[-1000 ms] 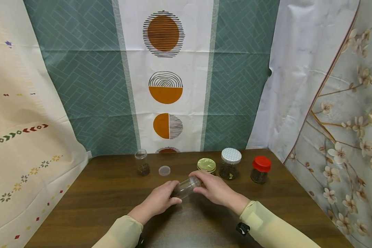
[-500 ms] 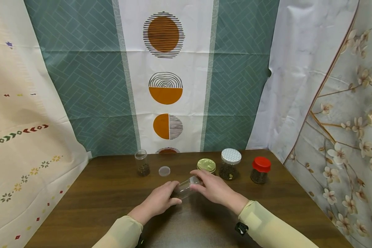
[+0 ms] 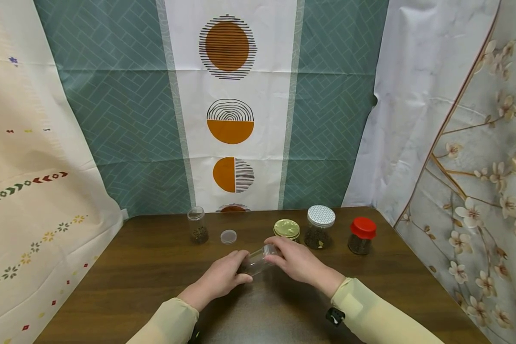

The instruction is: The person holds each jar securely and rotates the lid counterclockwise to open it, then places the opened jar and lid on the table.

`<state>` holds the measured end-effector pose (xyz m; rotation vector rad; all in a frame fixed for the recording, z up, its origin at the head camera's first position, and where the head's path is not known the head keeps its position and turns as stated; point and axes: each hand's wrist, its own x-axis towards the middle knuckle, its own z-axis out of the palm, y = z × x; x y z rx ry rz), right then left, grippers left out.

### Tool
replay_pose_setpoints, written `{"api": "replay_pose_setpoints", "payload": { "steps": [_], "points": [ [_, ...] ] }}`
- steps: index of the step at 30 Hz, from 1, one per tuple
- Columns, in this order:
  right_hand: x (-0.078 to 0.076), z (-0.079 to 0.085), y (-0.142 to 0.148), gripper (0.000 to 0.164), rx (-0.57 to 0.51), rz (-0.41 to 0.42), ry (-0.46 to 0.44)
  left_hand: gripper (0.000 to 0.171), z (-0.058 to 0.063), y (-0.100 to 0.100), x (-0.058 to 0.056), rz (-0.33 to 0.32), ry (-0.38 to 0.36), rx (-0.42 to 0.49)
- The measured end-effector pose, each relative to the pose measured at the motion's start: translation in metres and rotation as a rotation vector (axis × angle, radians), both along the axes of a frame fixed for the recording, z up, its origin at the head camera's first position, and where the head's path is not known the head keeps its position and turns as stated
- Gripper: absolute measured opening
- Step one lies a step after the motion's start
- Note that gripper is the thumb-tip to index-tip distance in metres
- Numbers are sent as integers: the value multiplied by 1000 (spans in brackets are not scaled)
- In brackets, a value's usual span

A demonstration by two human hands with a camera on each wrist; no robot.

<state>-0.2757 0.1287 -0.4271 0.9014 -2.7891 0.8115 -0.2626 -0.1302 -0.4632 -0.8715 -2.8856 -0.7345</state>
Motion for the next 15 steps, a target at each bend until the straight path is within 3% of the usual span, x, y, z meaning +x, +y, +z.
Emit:
{"api": "replay_pose_setpoints", "payload": {
  "steps": [15],
  "points": [
    [3, 1, 8, 41, -37, 113, 62, 49, 4, -2, 3, 2, 21, 12]
  ]
}}
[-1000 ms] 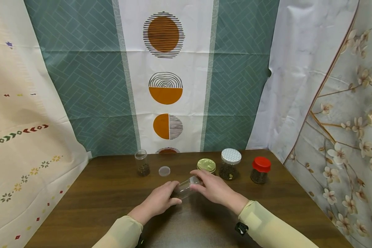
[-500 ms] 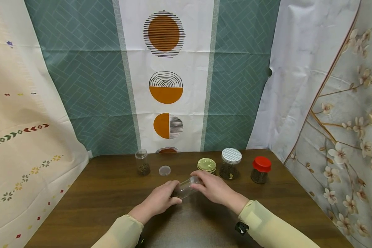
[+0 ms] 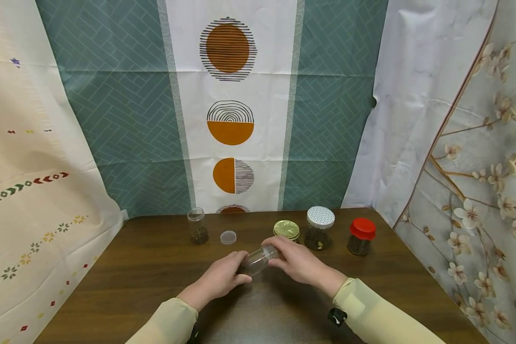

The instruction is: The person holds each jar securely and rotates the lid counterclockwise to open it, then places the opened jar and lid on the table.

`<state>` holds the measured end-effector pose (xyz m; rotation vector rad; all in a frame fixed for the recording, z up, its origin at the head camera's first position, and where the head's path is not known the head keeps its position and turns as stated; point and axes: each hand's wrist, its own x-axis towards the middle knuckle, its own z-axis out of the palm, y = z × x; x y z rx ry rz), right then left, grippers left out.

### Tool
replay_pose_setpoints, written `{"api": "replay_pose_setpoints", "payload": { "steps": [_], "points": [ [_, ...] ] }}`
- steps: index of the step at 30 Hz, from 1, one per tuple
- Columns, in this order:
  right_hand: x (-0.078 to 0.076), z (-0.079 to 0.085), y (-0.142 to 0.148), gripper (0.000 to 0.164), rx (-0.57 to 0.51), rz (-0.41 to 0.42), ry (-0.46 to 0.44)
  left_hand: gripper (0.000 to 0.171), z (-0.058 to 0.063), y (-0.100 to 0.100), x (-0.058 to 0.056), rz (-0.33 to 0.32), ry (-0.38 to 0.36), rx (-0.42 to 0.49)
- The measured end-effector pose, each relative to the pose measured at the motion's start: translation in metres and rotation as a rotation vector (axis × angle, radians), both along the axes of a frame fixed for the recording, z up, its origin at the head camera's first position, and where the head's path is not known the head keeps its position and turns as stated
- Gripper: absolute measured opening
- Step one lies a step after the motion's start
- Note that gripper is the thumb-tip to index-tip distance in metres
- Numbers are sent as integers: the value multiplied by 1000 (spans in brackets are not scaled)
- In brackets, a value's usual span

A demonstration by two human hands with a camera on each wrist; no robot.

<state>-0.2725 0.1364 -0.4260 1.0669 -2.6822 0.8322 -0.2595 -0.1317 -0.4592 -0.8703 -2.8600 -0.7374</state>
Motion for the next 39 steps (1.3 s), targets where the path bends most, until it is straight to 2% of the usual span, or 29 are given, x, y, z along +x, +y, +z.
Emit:
{"api": "replay_pose_setpoints", "payload": {
  "steps": [7, 16, 26, 39],
  "points": [
    [0, 2, 0, 43, 4, 14, -12, 49, -2, -3, -1, 10, 19, -10],
    [0, 6, -2, 44, -2, -15, 3, 45, -3, -10, -2, 17, 24, 1],
    [1, 5, -5, 42, 4, -78, 7, 47, -3, -14, -3, 47, -52, 8],
    [1, 1, -7, 40, 33, -95, 44, 47, -4, -26, -1, 44, -52, 61]
  ]
}}
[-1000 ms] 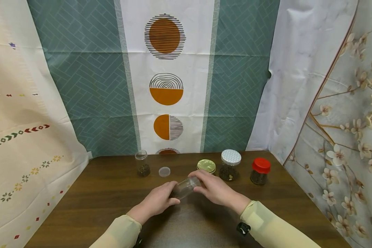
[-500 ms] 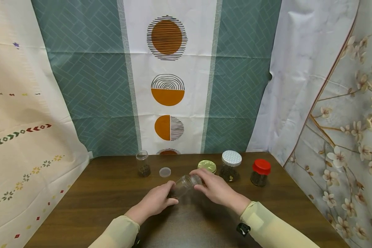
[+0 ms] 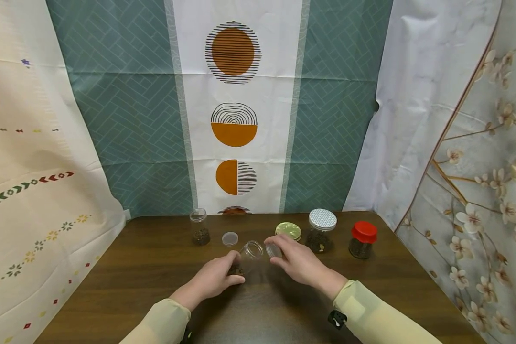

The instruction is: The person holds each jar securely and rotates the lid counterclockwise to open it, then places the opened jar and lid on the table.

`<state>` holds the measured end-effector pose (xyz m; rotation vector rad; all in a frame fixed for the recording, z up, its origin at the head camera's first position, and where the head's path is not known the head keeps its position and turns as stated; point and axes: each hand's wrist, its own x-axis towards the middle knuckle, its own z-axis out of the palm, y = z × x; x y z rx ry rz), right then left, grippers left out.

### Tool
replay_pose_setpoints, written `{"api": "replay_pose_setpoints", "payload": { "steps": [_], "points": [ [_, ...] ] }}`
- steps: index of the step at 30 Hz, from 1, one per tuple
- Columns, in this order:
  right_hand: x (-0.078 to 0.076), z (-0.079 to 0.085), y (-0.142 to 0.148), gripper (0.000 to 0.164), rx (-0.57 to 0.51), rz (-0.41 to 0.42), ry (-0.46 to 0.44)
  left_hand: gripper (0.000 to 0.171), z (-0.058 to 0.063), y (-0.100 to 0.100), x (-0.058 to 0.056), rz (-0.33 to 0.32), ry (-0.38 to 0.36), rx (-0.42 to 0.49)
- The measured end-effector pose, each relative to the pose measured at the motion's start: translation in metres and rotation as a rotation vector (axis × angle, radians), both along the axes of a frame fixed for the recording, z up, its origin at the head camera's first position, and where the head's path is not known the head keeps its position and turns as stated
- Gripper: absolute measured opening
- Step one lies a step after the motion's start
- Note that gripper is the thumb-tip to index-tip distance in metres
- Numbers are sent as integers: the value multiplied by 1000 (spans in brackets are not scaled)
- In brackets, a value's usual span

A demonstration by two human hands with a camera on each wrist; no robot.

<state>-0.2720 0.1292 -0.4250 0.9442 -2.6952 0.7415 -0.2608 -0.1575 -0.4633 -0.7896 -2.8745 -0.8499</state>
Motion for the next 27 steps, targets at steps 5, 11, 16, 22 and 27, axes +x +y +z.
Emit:
{"api": "replay_pose_setpoints", "payload": {
  "steps": [5, 11, 16, 22, 27],
  "points": [
    [-1, -2, -1, 39, 22, 23, 29, 46, 0, -2, 0, 51, 11, 26],
    [-1, -3, -3, 40, 55, 32, 47, 45, 1, -5, -2, 104, 18, 26],
    [-2, -5, -9, 41, 99, 61, 63, 43, 3, -10, -4, 139, -20, 25],
    [-2, -7, -20, 46, 151, 77, 40, 45, 1, -16, -8, 184, -36, 23],
    [-5, -7, -26, 47, 195, 91, 52, 42, -2, -21, -8, 205, -3, 36]
  ]
}}
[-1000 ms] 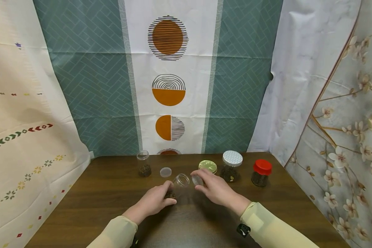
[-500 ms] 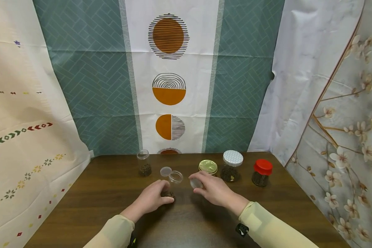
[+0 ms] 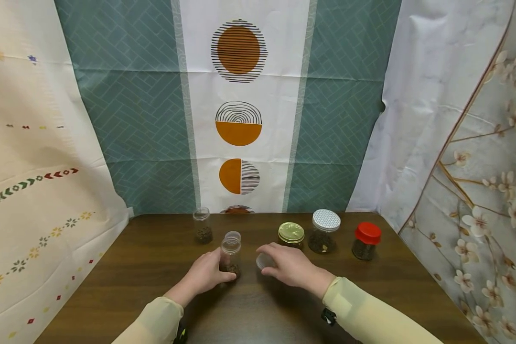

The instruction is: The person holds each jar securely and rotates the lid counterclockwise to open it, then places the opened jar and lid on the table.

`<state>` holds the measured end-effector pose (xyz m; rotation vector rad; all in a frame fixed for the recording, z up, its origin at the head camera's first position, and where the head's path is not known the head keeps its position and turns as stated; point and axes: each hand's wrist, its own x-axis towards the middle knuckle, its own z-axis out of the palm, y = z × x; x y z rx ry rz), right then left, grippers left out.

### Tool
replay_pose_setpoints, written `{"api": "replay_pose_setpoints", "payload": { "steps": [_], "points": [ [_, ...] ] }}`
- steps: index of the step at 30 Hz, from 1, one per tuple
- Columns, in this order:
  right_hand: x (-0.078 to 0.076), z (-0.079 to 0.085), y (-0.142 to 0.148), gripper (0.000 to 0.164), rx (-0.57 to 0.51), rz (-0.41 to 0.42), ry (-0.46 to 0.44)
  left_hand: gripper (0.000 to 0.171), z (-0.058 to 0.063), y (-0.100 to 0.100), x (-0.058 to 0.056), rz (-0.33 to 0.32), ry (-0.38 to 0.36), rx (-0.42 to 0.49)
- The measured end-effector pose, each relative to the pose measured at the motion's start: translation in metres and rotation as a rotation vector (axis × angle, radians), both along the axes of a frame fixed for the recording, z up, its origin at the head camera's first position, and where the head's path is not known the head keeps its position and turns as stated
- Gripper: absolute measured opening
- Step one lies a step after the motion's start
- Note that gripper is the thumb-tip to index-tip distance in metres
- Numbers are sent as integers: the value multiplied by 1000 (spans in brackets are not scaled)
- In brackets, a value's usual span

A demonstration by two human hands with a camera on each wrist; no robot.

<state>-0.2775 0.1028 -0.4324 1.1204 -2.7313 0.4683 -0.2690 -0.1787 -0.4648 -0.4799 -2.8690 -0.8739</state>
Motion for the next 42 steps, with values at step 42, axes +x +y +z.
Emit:
{"api": "replay_pose_setpoints", "payload": {
  "steps": [42],
  "points": [
    [-35, -24, -94, 41, 291, -4, 74, 41, 8, -51, -16, 114, -101, 4]
  ]
}}
